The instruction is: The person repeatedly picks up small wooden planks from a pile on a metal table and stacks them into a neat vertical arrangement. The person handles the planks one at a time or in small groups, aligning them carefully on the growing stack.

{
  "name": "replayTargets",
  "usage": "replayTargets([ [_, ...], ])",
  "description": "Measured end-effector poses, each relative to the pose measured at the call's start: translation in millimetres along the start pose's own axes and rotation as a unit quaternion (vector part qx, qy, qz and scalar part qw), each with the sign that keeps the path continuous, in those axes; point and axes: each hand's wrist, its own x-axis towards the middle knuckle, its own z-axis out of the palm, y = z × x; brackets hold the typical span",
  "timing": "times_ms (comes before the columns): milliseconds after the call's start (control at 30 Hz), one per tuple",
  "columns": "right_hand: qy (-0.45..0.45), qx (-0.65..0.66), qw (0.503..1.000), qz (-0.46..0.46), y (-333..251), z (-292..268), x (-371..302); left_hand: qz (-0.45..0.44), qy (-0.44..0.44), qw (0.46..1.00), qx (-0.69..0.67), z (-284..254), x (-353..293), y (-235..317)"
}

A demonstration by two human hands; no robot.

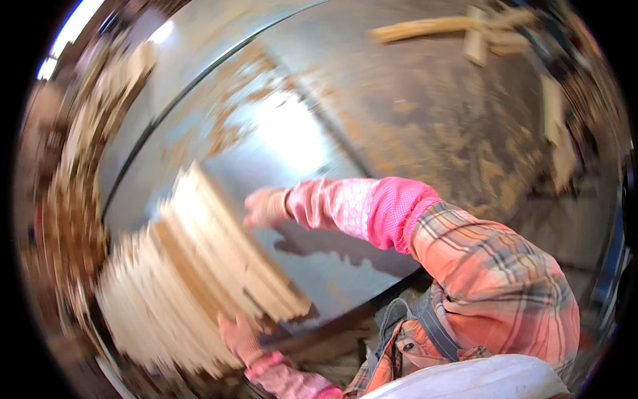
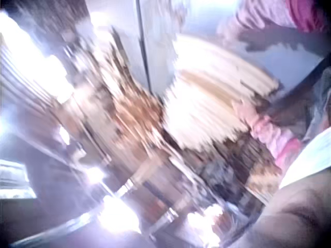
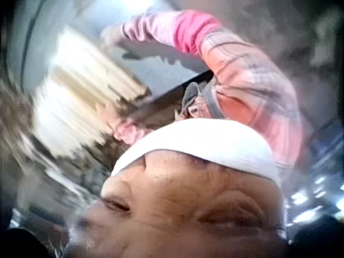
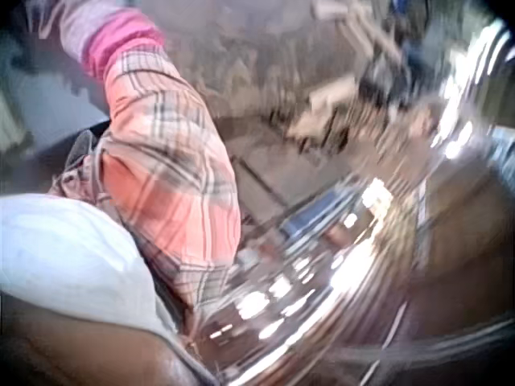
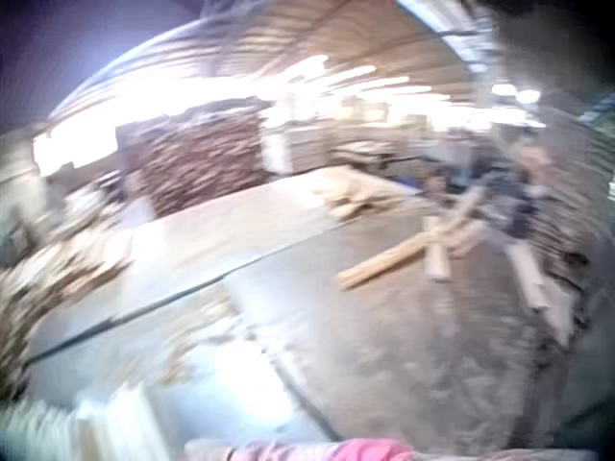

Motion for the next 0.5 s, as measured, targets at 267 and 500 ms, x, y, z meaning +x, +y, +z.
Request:
replayTargets([
  [267,0.295,-0.027,0.931,0.212,229.0,-174.7,-274.4,0.313,-0.158,0.879,-0.323,92.2,-27.5,360.5],
  [500,0.420,-0.088,0.717,0.549,455.2,-342.2,-472.6,0.434,-0.164,0.862,-0.204,183.8,-87.3,641.5],
])
